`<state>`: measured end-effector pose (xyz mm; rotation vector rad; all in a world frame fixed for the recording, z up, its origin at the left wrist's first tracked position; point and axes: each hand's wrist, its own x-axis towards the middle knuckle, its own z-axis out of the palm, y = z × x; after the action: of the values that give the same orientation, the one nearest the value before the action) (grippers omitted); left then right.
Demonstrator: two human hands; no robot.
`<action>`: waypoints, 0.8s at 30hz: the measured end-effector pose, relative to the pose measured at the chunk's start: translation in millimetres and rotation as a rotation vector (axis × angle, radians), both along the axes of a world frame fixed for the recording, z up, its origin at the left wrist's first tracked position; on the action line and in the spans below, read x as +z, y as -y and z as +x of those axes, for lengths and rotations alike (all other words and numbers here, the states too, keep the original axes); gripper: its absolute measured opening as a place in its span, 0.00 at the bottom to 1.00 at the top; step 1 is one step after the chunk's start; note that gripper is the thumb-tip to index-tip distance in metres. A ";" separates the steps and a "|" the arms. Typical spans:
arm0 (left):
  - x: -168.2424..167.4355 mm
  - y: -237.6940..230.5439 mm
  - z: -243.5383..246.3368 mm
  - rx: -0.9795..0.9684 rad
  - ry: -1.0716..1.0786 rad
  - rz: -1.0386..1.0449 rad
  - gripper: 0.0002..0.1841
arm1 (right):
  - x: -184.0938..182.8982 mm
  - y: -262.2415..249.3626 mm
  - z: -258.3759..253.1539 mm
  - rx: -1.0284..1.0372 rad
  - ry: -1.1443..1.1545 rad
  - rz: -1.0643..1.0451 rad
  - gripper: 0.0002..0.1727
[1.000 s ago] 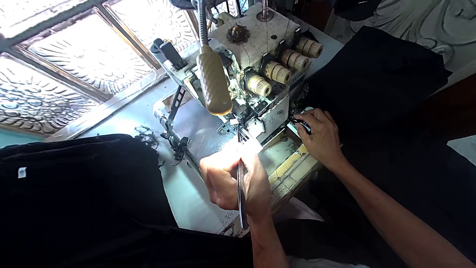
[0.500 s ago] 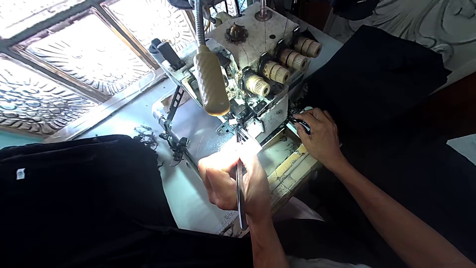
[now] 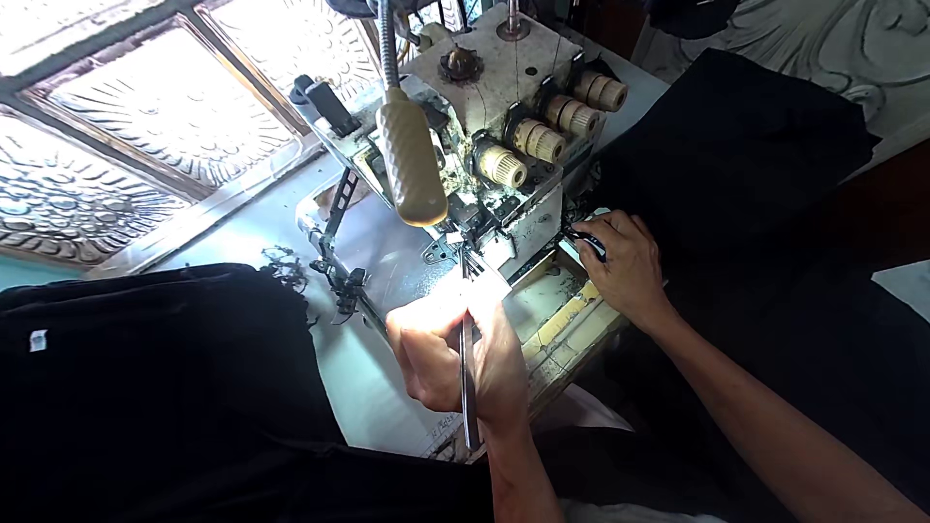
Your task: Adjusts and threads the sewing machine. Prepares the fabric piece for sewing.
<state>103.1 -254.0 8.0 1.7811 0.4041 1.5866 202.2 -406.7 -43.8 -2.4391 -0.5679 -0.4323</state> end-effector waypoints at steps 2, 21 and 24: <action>0.2 0.2 0.0 0.004 0.002 0.006 0.04 | 0.6 0.1 -0.3 0.000 -0.003 -0.004 0.14; 0.0 -1.2 1.0 0.002 0.008 0.008 0.05 | 1.4 0.3 -0.8 0.009 -0.003 0.001 0.14; -1.4 -2.5 0.9 -0.004 0.009 0.013 0.04 | 0.4 0.1 -0.4 0.005 0.000 0.003 0.14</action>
<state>104.0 -251.5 6.6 1.7821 0.3869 1.5976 201.8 -406.8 -43.3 -2.4348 -0.5727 -0.4311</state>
